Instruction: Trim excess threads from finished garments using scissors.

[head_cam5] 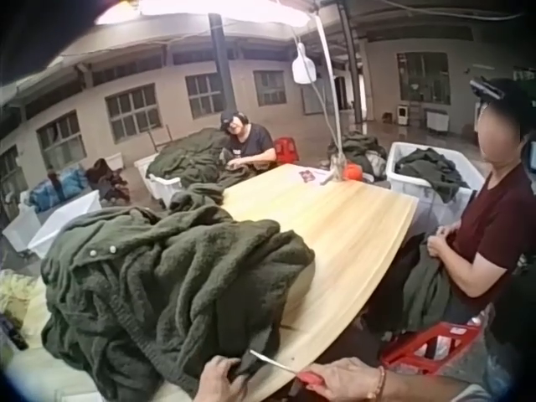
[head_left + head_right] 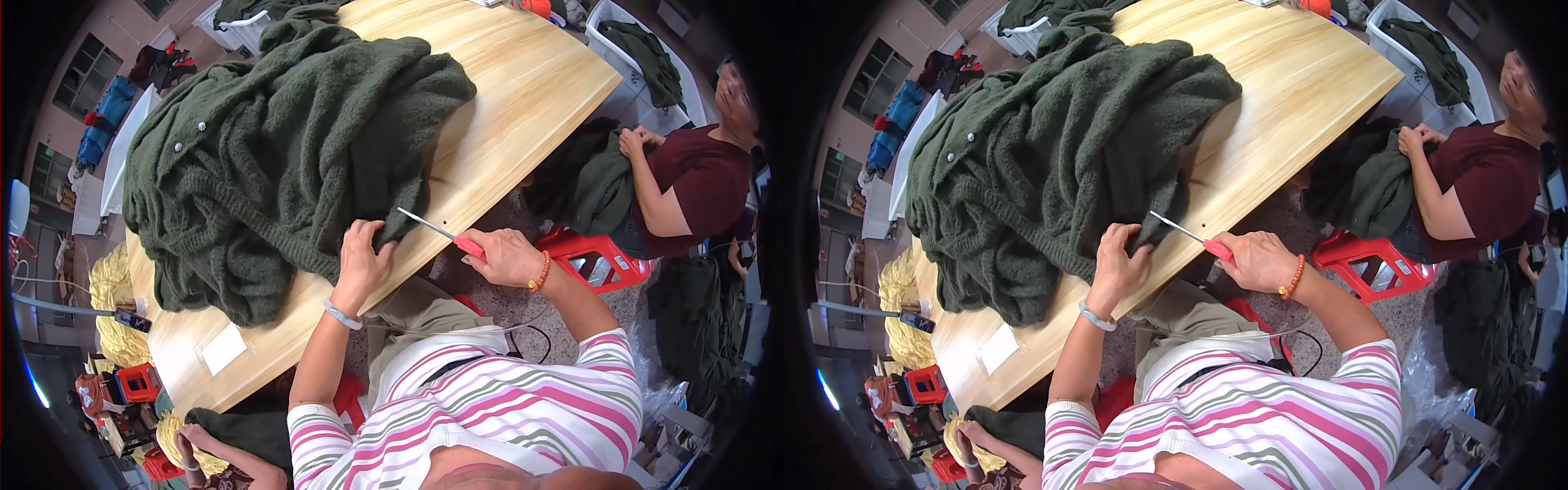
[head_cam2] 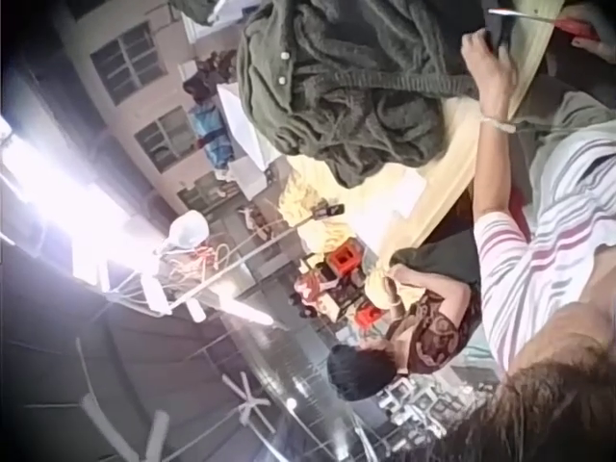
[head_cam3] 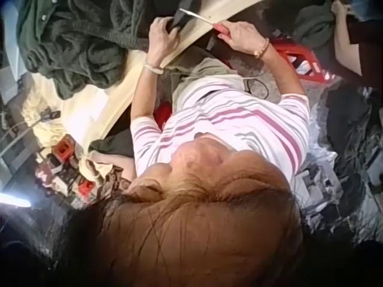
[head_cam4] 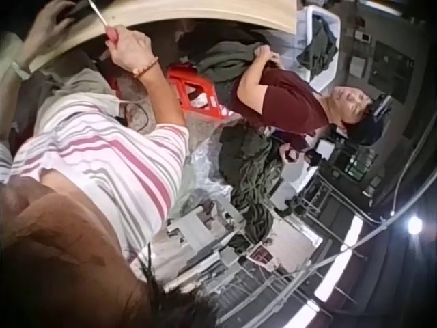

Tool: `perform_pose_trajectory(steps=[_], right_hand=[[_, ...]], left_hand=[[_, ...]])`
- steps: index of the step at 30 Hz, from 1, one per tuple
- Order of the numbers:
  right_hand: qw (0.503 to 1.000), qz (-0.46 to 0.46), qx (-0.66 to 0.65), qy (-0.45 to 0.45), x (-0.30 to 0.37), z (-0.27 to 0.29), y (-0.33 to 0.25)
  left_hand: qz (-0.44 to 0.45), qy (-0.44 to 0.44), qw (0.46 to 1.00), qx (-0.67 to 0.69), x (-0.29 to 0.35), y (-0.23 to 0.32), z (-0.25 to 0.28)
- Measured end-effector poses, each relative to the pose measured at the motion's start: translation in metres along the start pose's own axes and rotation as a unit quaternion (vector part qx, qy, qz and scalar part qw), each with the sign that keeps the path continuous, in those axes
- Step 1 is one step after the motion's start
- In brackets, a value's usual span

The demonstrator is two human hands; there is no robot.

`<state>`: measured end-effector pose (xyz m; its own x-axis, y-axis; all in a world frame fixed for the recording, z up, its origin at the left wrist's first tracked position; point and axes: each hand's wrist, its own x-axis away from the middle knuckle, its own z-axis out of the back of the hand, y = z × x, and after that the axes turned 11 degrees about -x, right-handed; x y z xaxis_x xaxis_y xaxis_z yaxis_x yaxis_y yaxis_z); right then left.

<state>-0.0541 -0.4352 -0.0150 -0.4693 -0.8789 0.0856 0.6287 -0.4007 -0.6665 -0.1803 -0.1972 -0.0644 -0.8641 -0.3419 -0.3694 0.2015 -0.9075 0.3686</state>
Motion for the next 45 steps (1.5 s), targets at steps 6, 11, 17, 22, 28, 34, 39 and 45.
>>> perform_pose_trajectory(steps=[6,11,17,22,28,34,39,45], right_hand=[[0.998,0.0,0.005,-0.057,0.005,0.001,-0.017],[0.994,-0.017,0.028,-0.107,0.002,0.0,-0.036],[0.993,-0.012,0.036,-0.114,-0.009,0.001,-0.045],[0.992,-0.007,0.05,-0.116,-0.014,-0.004,-0.044],[0.992,0.0,0.041,-0.118,-0.01,-0.014,-0.043],[0.981,-0.011,0.074,-0.179,-0.009,-0.012,-0.06],[0.982,-0.004,0.063,-0.181,-0.008,-0.015,-0.059],[0.984,0.0,0.056,-0.168,-0.007,-0.018,-0.062]], left_hand=[[0.19,-0.108,0.899,0.38,0.004,-0.027,-0.007],[0.272,-0.125,0.753,0.586,0.005,-0.046,-0.01],[0.241,-0.138,0.735,0.618,0.008,-0.056,-0.014],[0.282,-0.145,0.699,0.641,0.007,-0.056,-0.016],[0.309,-0.091,0.627,0.709,0.008,-0.054,-0.013],[0.316,-0.075,0.56,0.762,0.006,-0.064,-0.019],[0.304,-0.025,0.582,0.754,0.003,-0.057,-0.024],[0.275,-0.009,0.596,0.755,0.01,-0.058,-0.026]])
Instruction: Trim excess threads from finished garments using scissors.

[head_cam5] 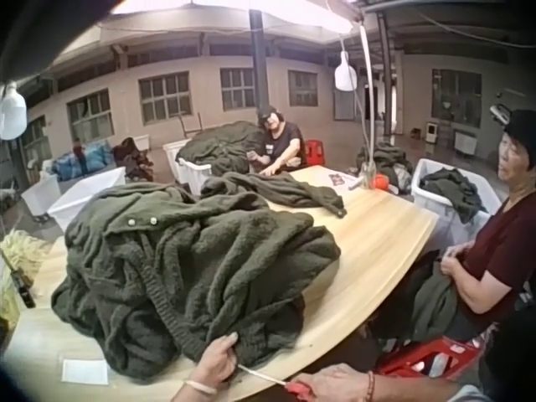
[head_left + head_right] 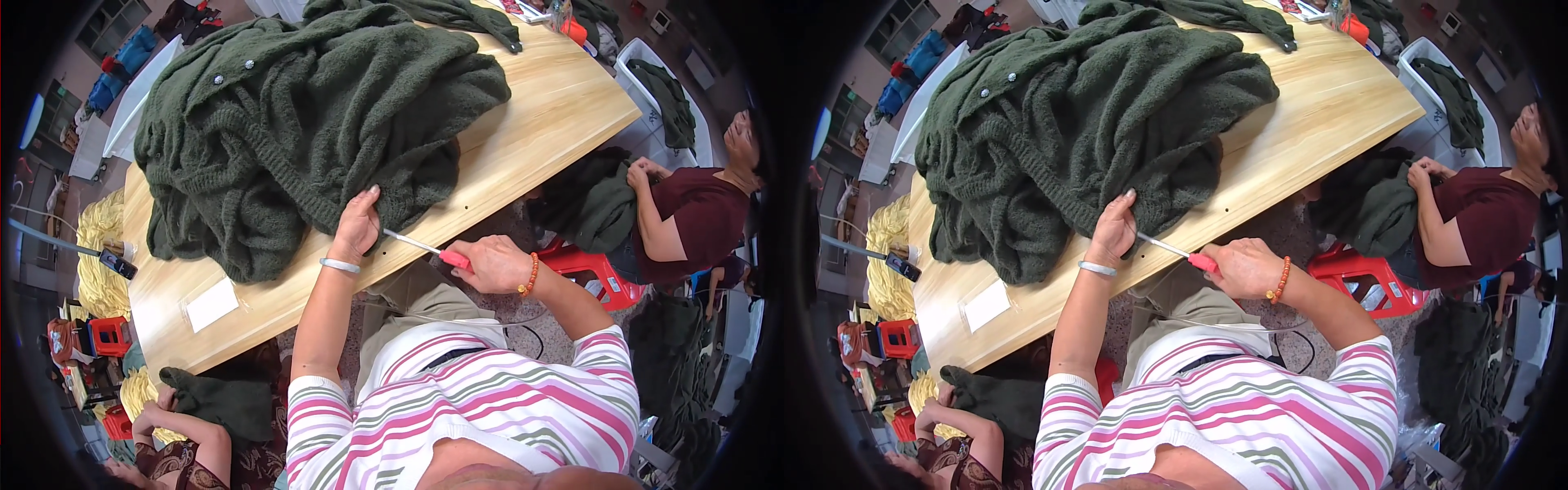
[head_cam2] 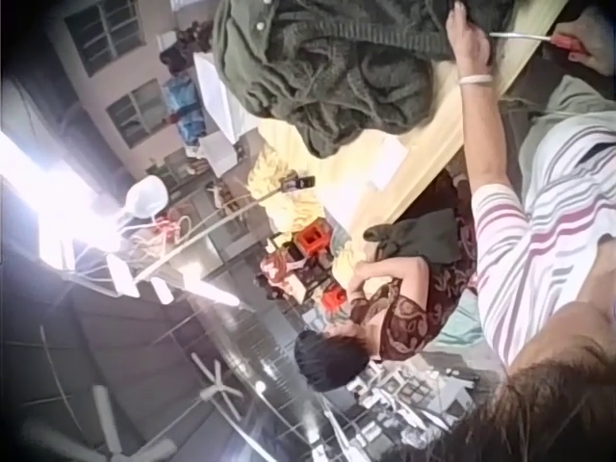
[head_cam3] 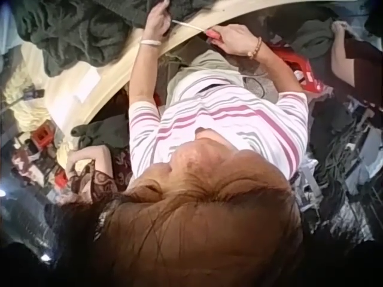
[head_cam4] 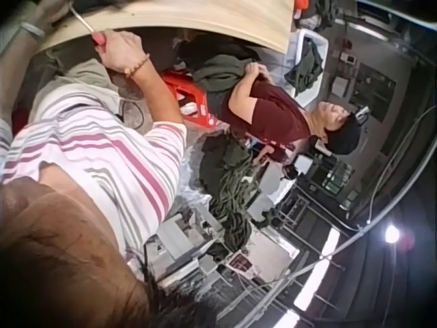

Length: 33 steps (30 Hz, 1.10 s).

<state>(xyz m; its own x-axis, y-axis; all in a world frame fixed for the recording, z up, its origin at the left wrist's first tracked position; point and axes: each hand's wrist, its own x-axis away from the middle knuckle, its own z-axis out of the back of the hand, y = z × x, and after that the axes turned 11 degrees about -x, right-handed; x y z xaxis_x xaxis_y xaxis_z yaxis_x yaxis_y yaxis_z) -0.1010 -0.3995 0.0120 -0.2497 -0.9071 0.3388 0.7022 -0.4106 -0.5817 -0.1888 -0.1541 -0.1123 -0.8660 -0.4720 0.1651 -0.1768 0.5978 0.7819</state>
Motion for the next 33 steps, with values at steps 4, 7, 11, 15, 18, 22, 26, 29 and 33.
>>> perform_pose_trajectory(steps=[4,7,11,15,18,22,26,29,33], right_hand=[[0.984,0.084,-0.032,0.152,0.004,-0.005,0.025],[0.988,0.023,-0.028,0.148,0.016,-0.001,0.033],[0.995,0.0,0.031,0.099,0.014,-0.009,0.024],[0.998,0.024,0.048,-0.019,0.002,-0.014,-0.003],[0.999,0.015,0.036,0.023,0.006,-0.001,-0.011],[0.995,-0.065,0.075,0.029,0.015,-0.006,0.0],[0.98,0.134,-0.053,0.139,-0.014,-0.031,0.045],[0.915,0.055,-0.136,0.376,0.007,0.008,0.071],[0.616,0.164,-0.563,0.526,0.058,0.096,0.119]], left_hand=[[-0.106,0.041,0.894,-0.433,0.037,0.004,-0.014],[-0.334,0.072,0.605,-0.719,0.076,0.017,-0.035],[-0.337,0.058,0.56,-0.755,0.072,0.011,-0.009],[-0.141,0.069,0.871,-0.465,0.041,0.009,0.009],[-0.037,0.027,0.981,-0.19,0.027,0.006,0.02],[-0.024,0.007,0.987,-0.156,0.029,0.008,0.002],[-0.096,0.071,0.973,-0.196,0.043,-0.002,0.018],[-0.13,0.049,0.977,-0.162,0.04,-0.016,0.019],[-0.104,0.024,0.98,-0.171,0.041,-0.009,0.016]])
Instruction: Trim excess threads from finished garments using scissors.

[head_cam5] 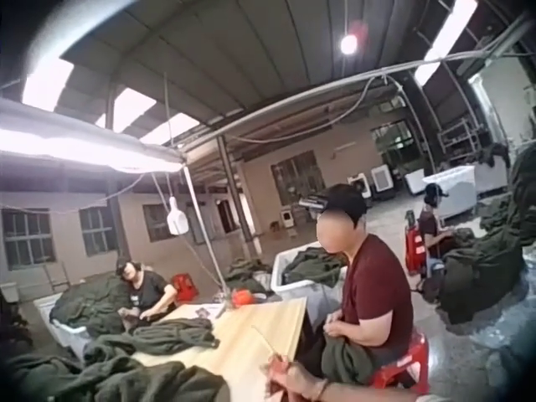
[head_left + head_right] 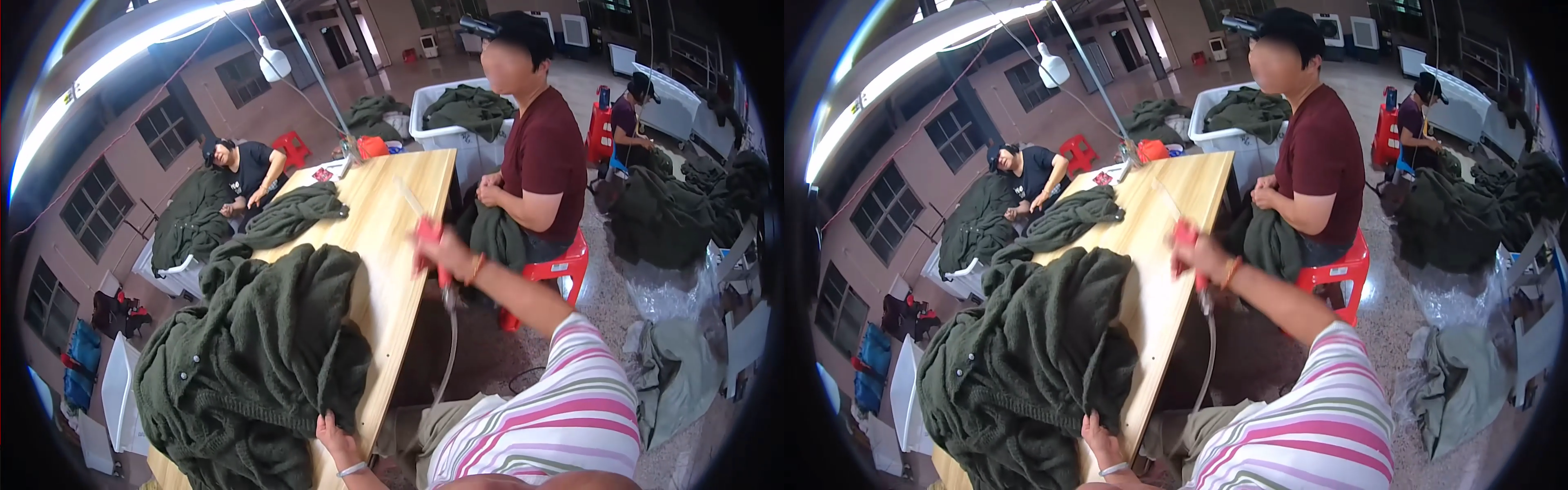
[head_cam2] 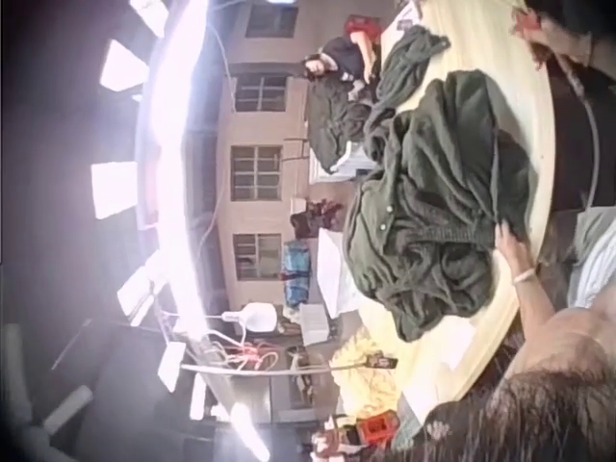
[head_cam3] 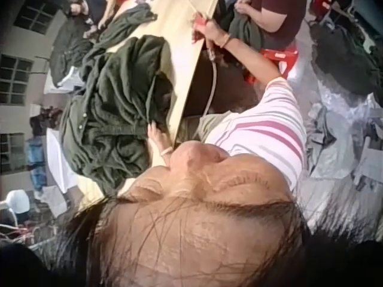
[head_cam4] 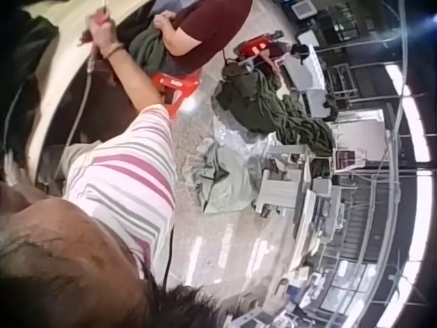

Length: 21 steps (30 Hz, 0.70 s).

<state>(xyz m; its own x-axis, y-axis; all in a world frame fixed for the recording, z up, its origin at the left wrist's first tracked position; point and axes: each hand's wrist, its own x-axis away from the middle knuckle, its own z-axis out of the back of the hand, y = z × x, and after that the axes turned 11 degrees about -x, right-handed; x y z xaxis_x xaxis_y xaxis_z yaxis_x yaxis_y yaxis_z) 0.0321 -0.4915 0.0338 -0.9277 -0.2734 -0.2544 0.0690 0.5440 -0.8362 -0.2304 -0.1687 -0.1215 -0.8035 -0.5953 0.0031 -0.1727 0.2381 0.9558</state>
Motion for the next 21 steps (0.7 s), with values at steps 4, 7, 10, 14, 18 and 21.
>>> perform_pose_trajectory(steps=[4,7,10,14,18,21], right_hand=[[0.99,0.076,0.054,0.102,-0.049,0.059,-0.051],[0.988,-0.019,-0.04,0.148,-0.055,0.075,-0.061],[0.99,-0.085,0.041,0.106,-0.049,0.075,-0.041],[0.951,-0.227,0.181,-0.104,-0.002,0.04,-0.009],[0.891,-0.282,0.266,-0.236,0.038,0.014,0.034],[0.826,-0.311,0.335,-0.329,0.056,-0.021,0.046]], left_hand=[[0.011,-0.004,1.0,0.01,0.004,0.008,-0.007],[0.015,0.018,1.0,0.019,0.001,0.001,0.0],[0.029,0.035,0.999,-0.005,0.003,0.008,-0.001],[-0.037,0.066,0.978,-0.193,0.007,0.006,-0.004],[-0.207,0.08,0.831,-0.51,0.002,0.033,-0.067],[-0.308,0.057,0.712,-0.629,-0.015,0.048,-0.093]])
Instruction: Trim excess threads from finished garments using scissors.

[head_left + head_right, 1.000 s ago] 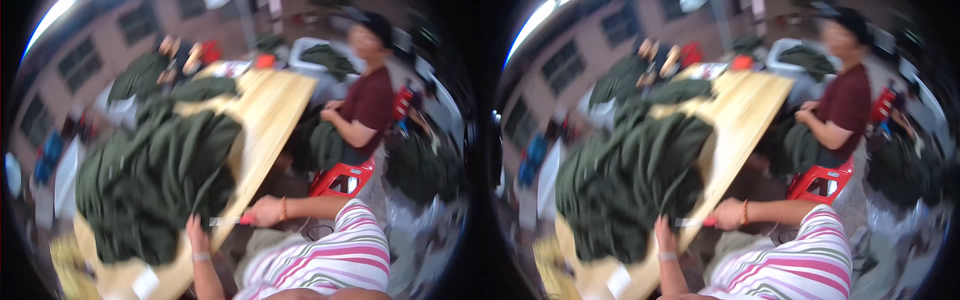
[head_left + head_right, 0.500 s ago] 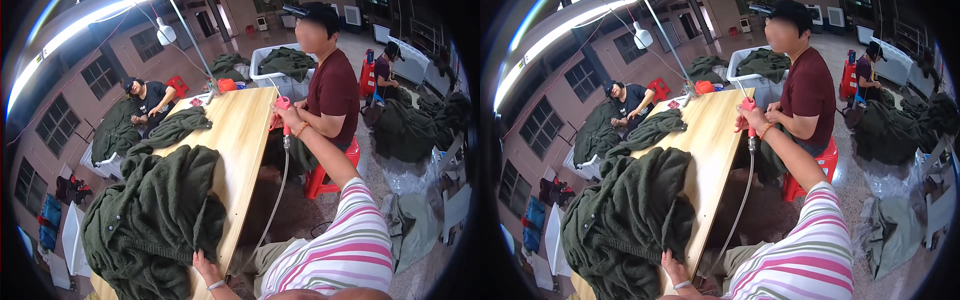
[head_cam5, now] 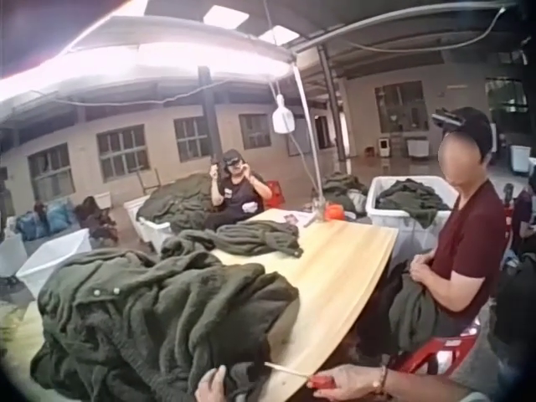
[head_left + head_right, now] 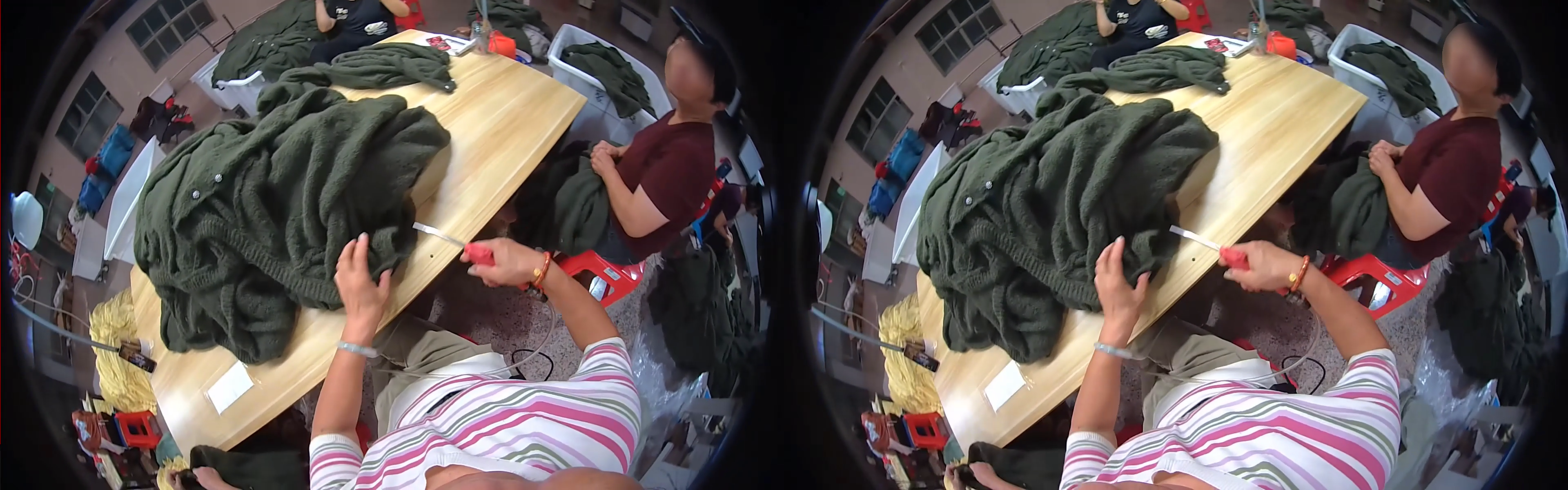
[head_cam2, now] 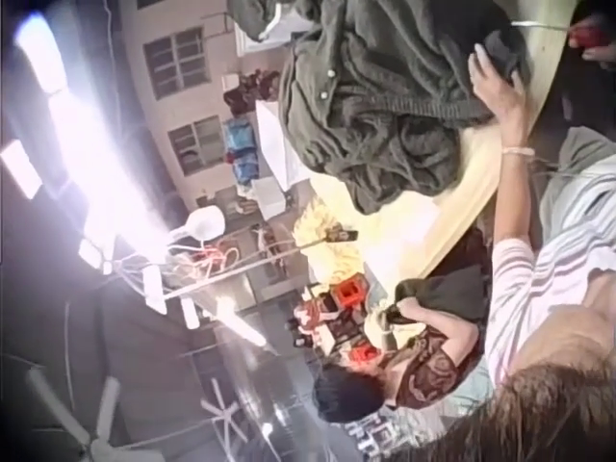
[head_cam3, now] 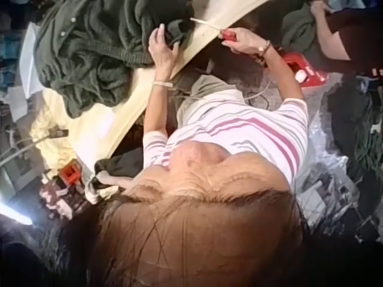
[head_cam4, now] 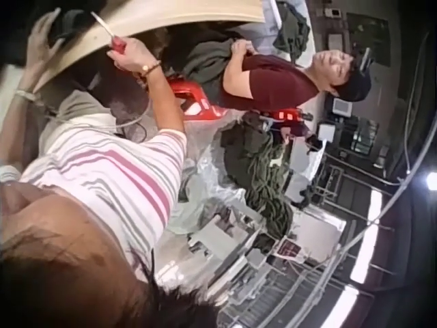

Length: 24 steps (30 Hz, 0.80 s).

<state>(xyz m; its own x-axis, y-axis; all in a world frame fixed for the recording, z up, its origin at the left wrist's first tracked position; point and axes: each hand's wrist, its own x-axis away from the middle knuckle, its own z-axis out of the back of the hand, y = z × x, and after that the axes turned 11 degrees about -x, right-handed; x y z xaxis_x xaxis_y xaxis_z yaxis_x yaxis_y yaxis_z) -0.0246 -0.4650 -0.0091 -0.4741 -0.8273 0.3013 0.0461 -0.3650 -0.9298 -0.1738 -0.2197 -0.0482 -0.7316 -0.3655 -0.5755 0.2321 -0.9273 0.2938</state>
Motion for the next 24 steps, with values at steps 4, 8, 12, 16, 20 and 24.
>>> perform_pose_trajectory(steps=[4,8,12,16,20,24], right_hand=[[0.947,0.082,0.304,-0.059,-0.017,-0.031,0.001],[0.98,0.091,0.175,-0.015,-0.007,-0.02,-0.015],[0.989,0.101,0.067,0.084,-0.017,-0.007,0.008],[0.995,0.073,-0.021,0.066,-0.025,-0.008,0.014],[0.994,0.089,-0.017,0.065,-0.035,-0.002,0.004],[0.991,0.102,-0.051,0.068,-0.04,0.002,-0.006]], left_hand=[[0.051,-0.067,0.994,0.069,0.005,-0.041,-0.054],[0.199,-0.058,0.946,0.251,0.004,-0.042,-0.027],[0.237,-0.079,0.883,0.397,-0.001,-0.034,0.008],[0.166,-0.054,0.905,0.389,-0.052,-0.052,0.08],[0.241,-0.052,0.83,0.5,-0.12,-0.095,0.144],[0.273,-0.114,0.725,0.622,-0.143,-0.122,0.137]])
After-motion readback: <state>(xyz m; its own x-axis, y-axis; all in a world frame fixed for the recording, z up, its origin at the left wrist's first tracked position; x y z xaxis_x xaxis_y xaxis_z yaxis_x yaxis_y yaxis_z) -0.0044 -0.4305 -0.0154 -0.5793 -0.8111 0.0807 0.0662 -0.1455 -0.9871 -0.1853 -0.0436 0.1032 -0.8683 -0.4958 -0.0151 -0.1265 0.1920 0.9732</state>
